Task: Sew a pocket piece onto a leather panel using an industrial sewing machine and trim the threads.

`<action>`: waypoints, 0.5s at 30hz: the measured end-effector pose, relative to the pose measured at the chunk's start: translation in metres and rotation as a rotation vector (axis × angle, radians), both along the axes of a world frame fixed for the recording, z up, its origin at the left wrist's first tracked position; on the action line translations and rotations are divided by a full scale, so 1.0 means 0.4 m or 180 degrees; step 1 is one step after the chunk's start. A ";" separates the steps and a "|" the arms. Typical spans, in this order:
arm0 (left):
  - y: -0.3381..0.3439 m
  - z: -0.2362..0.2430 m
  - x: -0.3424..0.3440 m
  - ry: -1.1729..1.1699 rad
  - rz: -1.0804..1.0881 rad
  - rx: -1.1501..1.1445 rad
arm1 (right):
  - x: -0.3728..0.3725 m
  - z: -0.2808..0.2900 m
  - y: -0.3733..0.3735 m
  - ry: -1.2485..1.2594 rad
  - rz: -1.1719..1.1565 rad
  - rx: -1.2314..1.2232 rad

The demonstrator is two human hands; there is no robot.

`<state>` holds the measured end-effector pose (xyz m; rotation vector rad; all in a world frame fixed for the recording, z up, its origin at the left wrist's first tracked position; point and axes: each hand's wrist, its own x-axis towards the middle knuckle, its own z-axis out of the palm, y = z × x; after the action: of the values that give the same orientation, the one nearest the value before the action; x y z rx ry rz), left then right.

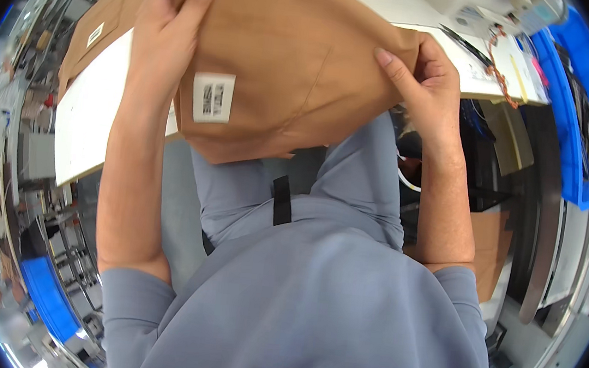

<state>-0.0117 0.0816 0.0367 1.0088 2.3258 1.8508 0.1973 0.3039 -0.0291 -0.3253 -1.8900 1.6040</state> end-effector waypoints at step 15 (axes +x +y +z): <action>0.121 -0.126 -0.120 0.3641 -0.0657 -0.1558 | -0.059 0.000 -0.094 0.0247 0.0054 0.3355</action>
<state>-0.0595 0.1298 -0.0137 2.4637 2.6813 0.5135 0.1737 0.2661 -0.0289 0.2072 -2.3633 0.4449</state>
